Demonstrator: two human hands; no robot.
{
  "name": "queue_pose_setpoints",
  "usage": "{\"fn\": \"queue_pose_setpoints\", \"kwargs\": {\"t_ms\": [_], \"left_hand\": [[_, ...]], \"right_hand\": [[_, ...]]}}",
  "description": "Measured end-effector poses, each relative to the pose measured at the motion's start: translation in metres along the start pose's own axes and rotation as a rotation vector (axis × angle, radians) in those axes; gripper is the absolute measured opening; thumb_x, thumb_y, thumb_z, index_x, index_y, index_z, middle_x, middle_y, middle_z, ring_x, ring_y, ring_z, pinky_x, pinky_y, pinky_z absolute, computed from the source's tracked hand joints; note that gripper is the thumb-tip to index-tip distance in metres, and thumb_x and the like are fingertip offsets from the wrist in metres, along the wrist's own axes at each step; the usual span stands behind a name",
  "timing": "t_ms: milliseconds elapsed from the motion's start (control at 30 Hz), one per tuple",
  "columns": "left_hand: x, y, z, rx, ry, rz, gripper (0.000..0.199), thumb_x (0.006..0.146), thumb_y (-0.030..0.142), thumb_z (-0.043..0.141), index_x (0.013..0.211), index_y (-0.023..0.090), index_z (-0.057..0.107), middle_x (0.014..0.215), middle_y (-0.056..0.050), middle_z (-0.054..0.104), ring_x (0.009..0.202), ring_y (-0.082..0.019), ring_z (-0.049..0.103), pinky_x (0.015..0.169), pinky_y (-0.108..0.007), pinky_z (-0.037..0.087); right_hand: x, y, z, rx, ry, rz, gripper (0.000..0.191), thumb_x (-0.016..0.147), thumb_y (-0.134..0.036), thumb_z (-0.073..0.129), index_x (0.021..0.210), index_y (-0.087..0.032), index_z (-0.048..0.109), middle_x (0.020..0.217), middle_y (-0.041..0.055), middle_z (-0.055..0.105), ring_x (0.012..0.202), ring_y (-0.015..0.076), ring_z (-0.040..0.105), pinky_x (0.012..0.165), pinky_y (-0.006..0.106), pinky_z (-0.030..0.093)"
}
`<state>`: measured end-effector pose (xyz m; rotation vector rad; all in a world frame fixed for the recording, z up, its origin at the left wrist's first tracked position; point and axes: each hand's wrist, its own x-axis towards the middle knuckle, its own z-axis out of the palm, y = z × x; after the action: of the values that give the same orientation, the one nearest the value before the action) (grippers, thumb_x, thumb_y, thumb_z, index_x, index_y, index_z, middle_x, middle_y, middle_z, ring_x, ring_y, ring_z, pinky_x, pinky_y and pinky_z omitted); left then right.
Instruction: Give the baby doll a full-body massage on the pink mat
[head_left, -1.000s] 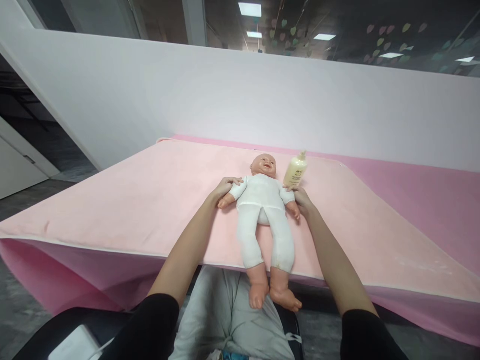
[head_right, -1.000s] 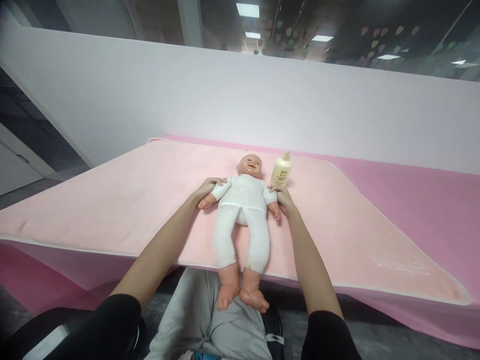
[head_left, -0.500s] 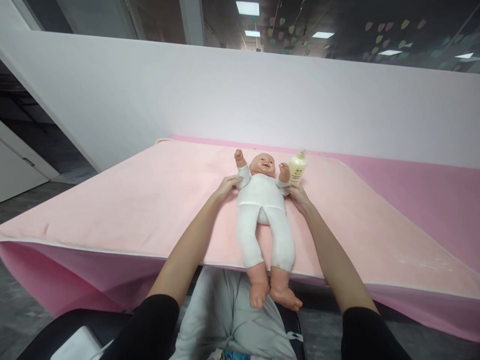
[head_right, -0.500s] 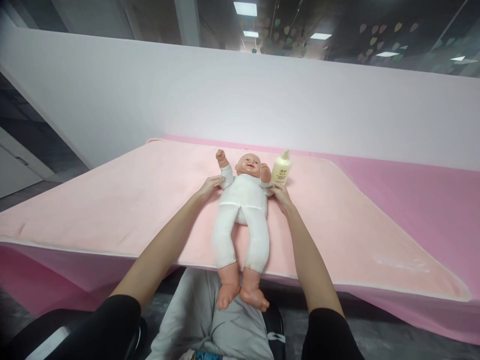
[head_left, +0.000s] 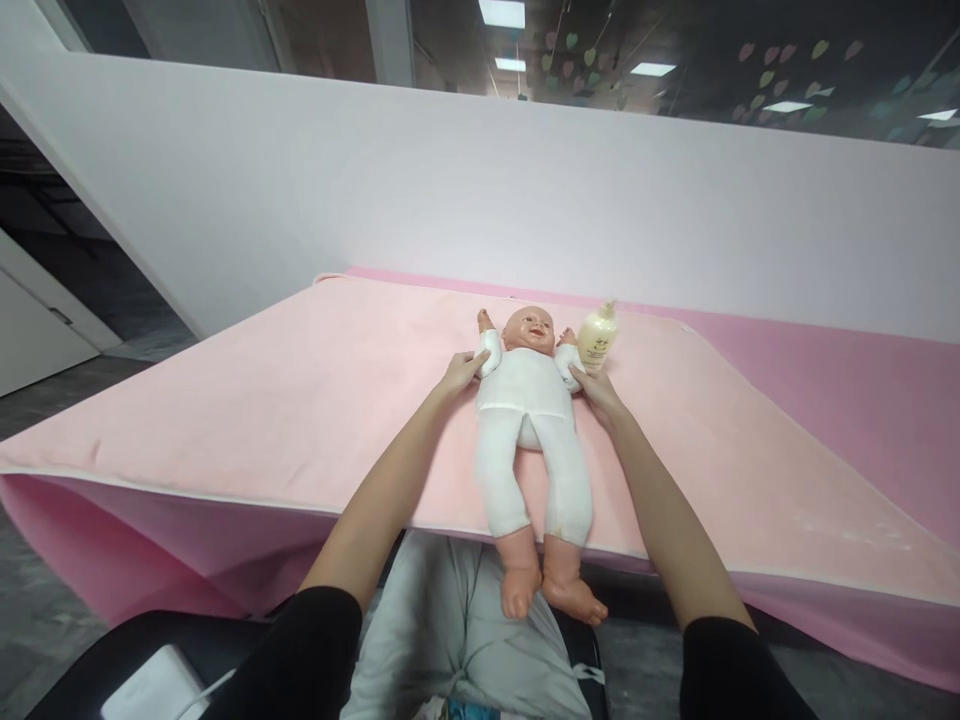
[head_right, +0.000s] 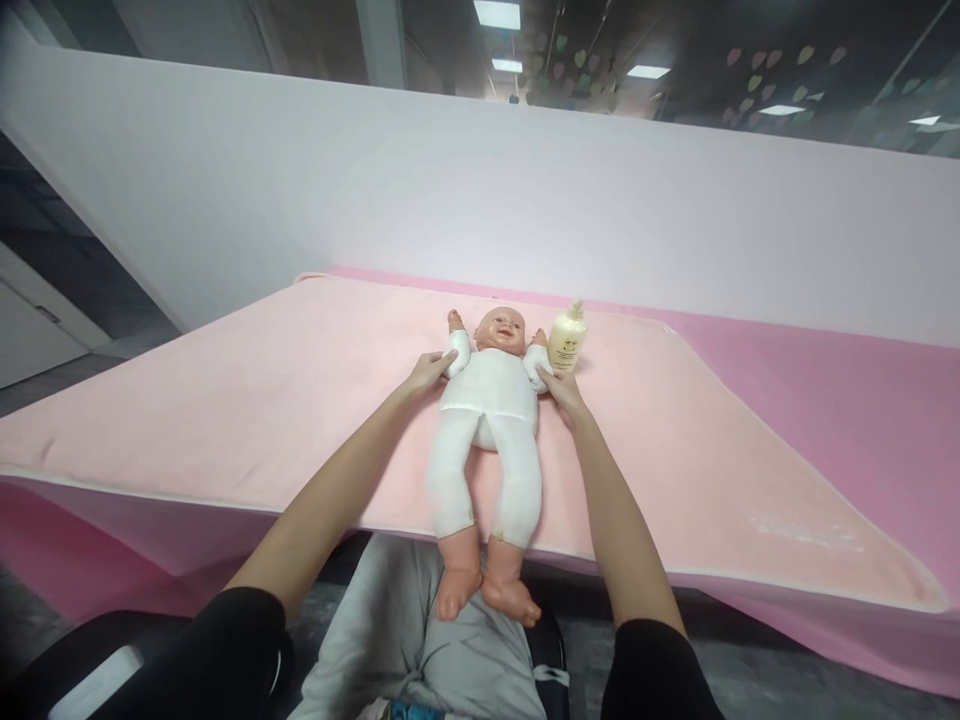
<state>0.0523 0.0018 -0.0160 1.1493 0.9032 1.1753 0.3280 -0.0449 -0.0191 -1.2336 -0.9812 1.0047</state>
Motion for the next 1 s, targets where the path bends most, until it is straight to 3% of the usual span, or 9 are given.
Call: {"fn": "queue_pose_setpoints", "kwargs": {"t_ms": [233,333,433,600,767,1000], "left_hand": [[-0.008,0.014,-0.011,-0.046,-0.194,0.017,0.03,0.059,0.027,0.08,0.082,0.011,0.071,0.078,-0.007,0.069,0.071,-0.015,0.061,0.068,-0.026,0.046],[-0.008,0.014,-0.013,-0.043,-0.18,-0.006,0.029,0.054,0.014,0.073,0.083,0.012,0.072,0.083,-0.007,0.071,0.076,-0.017,0.063,0.074,-0.029,0.048],[-0.008,0.012,-0.011,-0.055,-0.113,-0.012,0.031,0.052,0.009,0.068,0.082,0.013,0.073,0.086,-0.007,0.072,0.08,-0.018,0.064,0.077,-0.031,0.048],[-0.009,0.011,-0.007,-0.128,-0.152,0.019,0.025,0.056,0.02,0.074,0.08,0.012,0.073,0.078,-0.006,0.07,0.073,-0.017,0.062,0.071,-0.029,0.047],[-0.006,0.008,-0.006,-0.085,-0.126,0.035,0.036,0.059,0.037,0.079,0.082,0.011,0.071,0.08,-0.008,0.07,0.073,-0.017,0.062,0.07,-0.029,0.047],[-0.007,0.006,-0.003,-0.099,-0.099,0.025,0.036,0.064,0.043,0.079,0.078,0.012,0.068,0.07,-0.007,0.067,0.071,-0.019,0.064,0.064,-0.029,0.048]], "right_hand": [[-0.006,0.0,-0.01,0.077,-0.129,0.008,0.04,0.053,-0.039,0.086,0.084,-0.017,0.074,0.104,0.0072,0.072,0.095,0.0218,0.066,0.088,0.035,0.054],[-0.011,-0.005,-0.013,0.085,-0.192,0.014,0.037,0.051,-0.027,0.085,0.085,-0.018,0.074,0.101,0.0072,0.072,0.096,0.0235,0.066,0.092,0.038,0.052],[-0.016,-0.008,-0.014,0.084,-0.176,0.001,0.035,0.046,-0.016,0.08,0.081,-0.018,0.074,0.099,0.007,0.072,0.098,0.0245,0.066,0.093,0.038,0.051],[-0.018,-0.009,-0.01,0.108,-0.15,-0.045,0.03,0.048,-0.016,0.073,0.077,-0.019,0.075,0.095,0.0067,0.073,0.098,0.0245,0.065,0.091,0.036,0.051],[-0.011,-0.005,-0.006,0.091,-0.142,-0.071,0.034,0.051,-0.02,0.077,0.084,-0.02,0.075,0.105,0.006,0.071,0.101,0.0244,0.064,0.087,0.035,0.053],[-0.006,0.003,-0.006,-0.017,-0.063,-0.093,0.032,0.056,-0.04,0.08,0.079,-0.018,0.074,0.092,0.0054,0.073,0.088,0.0212,0.066,0.083,0.035,0.052]]}}
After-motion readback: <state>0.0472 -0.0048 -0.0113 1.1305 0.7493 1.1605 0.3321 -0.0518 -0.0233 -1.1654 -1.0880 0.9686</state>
